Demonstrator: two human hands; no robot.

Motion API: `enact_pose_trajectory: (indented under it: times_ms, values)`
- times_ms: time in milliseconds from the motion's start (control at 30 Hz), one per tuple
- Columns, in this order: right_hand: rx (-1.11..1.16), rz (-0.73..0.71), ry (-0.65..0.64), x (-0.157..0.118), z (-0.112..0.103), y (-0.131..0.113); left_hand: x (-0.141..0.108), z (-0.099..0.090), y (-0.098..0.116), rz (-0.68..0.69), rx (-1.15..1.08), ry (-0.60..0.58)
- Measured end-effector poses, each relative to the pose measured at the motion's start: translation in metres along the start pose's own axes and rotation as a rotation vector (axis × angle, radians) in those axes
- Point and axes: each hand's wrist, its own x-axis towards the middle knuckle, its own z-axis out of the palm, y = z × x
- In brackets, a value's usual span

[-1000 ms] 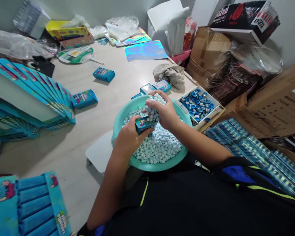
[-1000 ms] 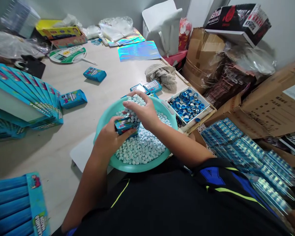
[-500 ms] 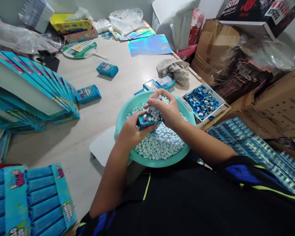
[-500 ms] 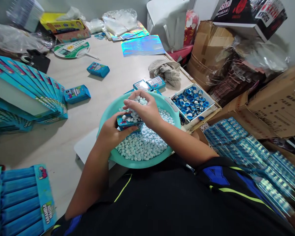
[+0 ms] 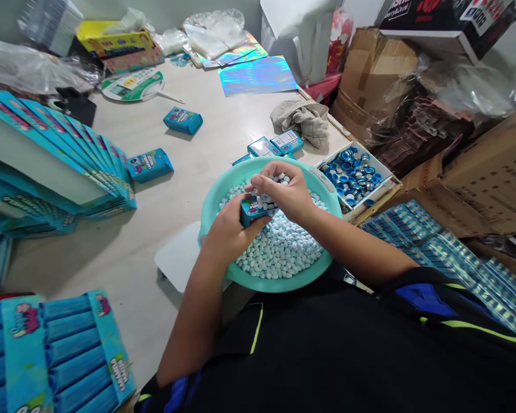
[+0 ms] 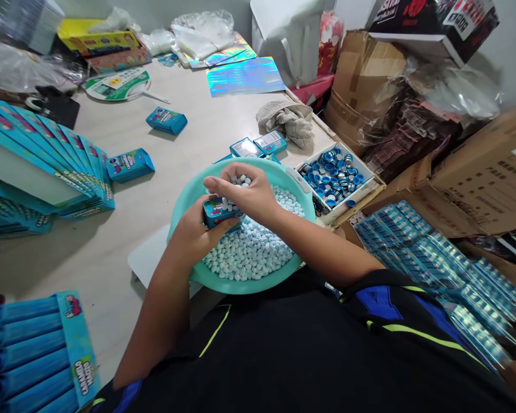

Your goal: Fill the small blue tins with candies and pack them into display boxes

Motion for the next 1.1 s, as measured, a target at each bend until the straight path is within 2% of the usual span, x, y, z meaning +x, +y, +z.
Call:
enact_pose_trajectory:
  times_ms: [200,367,500,633,800,933,1100]
  values:
    - [0.053,-0.087,-0.08,0.0,-0.003,0.004,0.001,-0.001,-0.005,0.037,-0.045,0.005]
    - [0.051,0.012,-0.065,-0.004,-0.004,0.001,-0.001,-0.001,-0.003,0.207,-0.01,0.061]
    - [0.037,-0.015,-0.09,-0.006,-0.005,-0.002,-0.005,-0.002,0.001,0.224,0.025,0.145]
    - [-0.146,-0.112,-0.151,-0.005,-0.008,-0.002,-0.006,-0.004,0.004,0.232,0.069,0.217]
    - [-0.413,-0.391,-0.369,-0.001,-0.018,0.003,-0.003,-0.004,0.002,0.25,0.066,0.271]
    - [-0.487,-0.43,-0.349,0.004,-0.025,0.005,-0.003,-0.004,-0.002,0.154,0.004,0.328]
    - [-0.562,-0.42,-0.312,0.006,-0.029,0.002,-0.002,-0.006,-0.001,0.212,0.027,0.291]
